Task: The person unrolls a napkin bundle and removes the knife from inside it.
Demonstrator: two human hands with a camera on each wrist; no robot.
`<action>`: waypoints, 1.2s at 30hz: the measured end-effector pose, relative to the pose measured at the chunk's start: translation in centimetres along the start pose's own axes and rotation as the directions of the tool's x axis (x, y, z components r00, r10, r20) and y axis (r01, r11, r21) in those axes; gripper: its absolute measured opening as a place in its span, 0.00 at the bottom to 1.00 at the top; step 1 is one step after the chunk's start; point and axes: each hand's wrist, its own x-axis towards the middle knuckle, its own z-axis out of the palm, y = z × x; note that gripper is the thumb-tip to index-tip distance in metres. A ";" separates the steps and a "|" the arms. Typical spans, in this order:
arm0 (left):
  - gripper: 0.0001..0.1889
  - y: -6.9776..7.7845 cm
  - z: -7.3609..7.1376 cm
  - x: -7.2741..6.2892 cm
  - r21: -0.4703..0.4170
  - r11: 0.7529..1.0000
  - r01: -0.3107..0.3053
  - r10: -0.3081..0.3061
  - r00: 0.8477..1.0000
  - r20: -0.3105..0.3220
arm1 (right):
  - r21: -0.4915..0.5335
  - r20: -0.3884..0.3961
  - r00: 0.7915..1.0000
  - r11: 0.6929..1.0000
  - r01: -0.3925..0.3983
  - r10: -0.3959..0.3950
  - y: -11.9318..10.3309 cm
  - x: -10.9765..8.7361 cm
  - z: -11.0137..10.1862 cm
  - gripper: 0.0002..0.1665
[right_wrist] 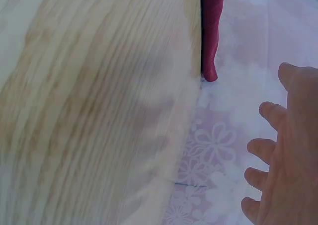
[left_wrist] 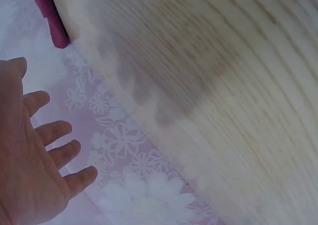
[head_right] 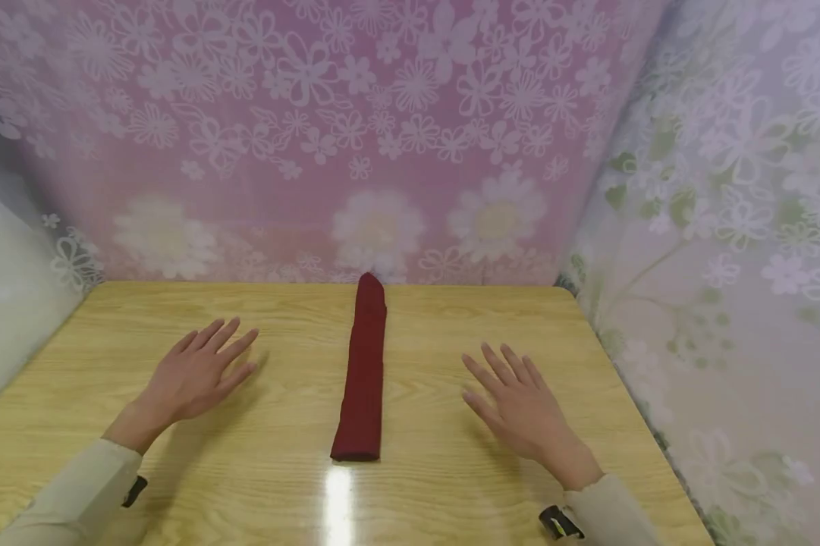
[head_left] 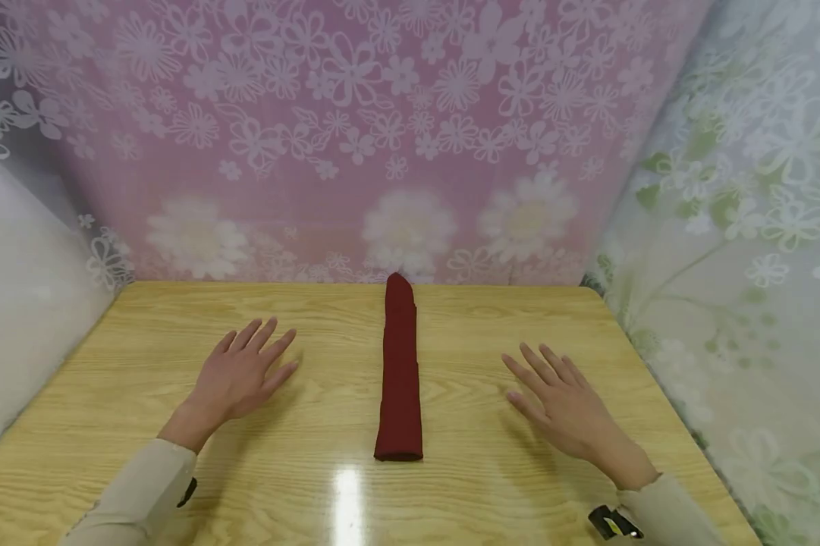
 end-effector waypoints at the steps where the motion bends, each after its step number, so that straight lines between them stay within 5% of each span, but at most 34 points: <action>1: 0.29 0.1 -0.1 0.0 -0.001 1.000 -0.001 0.001 1.000 -0.003 | -0.004 -0.001 1.000 1.000 0.006 -0.006 -0.2 0.0 0.0 0.35; 36: 0.30 3.0 0.4 1.6 -0.007 0.995 -0.103 0.103 0.994 0.027 | -0.023 0.003 0.981 0.980 0.195 -0.195 -5.5 1.5 1.5 0.34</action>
